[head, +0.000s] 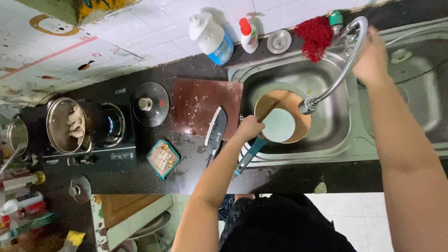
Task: The person stirs pieces of meat simmering in a pot on the stovetop using chopsticks, adds contents of a seasoning packet, and pours fish sauce into the pot. They then rinse a frying pan, wash a knife, cutting board, and pot lid with dish soap and a scrubber at the sink.
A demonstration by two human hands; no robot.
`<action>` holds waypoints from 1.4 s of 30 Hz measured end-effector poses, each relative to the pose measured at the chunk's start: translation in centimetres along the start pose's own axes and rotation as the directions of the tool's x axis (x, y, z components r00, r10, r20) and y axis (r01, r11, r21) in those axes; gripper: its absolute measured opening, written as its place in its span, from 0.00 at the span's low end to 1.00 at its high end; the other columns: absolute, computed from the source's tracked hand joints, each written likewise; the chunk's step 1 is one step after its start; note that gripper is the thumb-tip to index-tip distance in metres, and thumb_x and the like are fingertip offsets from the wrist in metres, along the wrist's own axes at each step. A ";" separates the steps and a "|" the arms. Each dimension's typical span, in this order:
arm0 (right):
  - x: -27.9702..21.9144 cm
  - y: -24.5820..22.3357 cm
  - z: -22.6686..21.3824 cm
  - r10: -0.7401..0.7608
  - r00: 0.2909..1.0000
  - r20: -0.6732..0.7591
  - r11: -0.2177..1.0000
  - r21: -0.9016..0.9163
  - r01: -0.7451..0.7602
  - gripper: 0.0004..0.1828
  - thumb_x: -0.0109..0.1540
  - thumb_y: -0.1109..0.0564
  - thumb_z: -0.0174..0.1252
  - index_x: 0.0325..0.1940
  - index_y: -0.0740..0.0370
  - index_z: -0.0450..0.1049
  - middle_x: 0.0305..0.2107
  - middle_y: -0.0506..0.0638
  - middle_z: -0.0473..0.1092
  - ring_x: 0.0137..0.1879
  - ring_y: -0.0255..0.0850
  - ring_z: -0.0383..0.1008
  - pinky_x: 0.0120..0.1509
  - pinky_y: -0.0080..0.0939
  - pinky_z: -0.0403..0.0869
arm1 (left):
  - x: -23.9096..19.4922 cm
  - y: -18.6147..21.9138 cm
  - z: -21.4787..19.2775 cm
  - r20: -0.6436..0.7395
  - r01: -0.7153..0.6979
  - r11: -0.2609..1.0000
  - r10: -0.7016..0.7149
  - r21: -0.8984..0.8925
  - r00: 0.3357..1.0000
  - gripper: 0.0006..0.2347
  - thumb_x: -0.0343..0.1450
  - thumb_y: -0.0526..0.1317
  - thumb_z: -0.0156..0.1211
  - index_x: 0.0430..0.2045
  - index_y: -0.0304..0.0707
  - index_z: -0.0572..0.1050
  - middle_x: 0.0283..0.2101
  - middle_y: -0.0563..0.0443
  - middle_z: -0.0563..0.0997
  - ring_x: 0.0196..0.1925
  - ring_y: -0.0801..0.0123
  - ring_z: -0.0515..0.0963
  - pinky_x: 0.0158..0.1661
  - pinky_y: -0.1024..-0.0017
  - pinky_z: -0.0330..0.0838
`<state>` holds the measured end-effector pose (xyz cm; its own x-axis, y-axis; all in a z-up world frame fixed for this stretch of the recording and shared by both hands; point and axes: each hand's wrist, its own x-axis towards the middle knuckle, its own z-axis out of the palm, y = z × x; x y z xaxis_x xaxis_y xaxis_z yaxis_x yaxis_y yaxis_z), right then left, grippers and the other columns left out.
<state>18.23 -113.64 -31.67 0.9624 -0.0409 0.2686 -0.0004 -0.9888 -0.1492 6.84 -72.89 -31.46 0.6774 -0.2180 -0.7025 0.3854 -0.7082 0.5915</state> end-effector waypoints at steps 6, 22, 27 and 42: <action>4.0 2.5 4.5 -0.012 0.978 0.209 0.990 0.140 -0.018 0.18 0.63 0.62 0.64 0.54 0.77 0.73 0.50 0.73 0.71 0.58 0.65 0.72 0.61 0.57 0.73 | 4.4 1.9 3.0 -0.080 -0.019 0.993 0.029 0.115 0.996 0.15 0.63 0.43 0.58 0.28 0.27 0.84 0.31 0.31 0.85 0.39 0.47 0.86 0.45 0.61 0.78; -2.0 0.6 1.5 0.080 0.968 0.238 0.973 0.190 -0.127 0.32 0.63 0.65 0.59 0.72 0.71 0.68 0.49 0.70 0.71 0.54 0.63 0.72 0.55 0.59 0.72 | 3.5 4.9 3.7 -0.055 -0.067 0.983 0.058 -0.169 0.997 0.13 0.65 0.40 0.57 0.33 0.26 0.82 0.29 0.40 0.85 0.35 0.57 0.86 0.42 0.65 0.76; -1.4 -1.0 -2.0 0.244 0.865 0.439 0.848 0.337 -0.410 0.20 0.68 0.61 0.59 0.64 0.71 0.72 0.49 0.69 0.73 0.55 0.62 0.75 0.63 0.57 0.71 | 3.6 4.3 3.6 -0.056 -0.061 0.988 0.053 -0.144 0.997 0.12 0.65 0.40 0.57 0.29 0.26 0.82 0.28 0.41 0.86 0.35 0.57 0.86 0.43 0.66 0.76; -1.3 9.0 9.8 0.200 0.805 0.558 -0.049 0.826 -0.561 0.12 0.72 0.60 0.59 0.60 0.63 0.73 0.46 0.47 0.74 0.51 0.40 0.76 0.56 0.42 0.76 | 5.4 3.0 4.5 -0.068 -0.055 0.998 0.054 -0.007 0.996 0.15 0.65 0.43 0.58 0.37 0.32 0.83 0.32 0.39 0.86 0.40 0.54 0.86 0.46 0.62 0.77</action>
<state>19.67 -121.06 -42.67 0.9266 -0.1501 -0.3449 -0.3153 0.1899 -0.9298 8.79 -79.24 -35.25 0.7385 -0.2101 -0.6407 0.3520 -0.6903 0.6321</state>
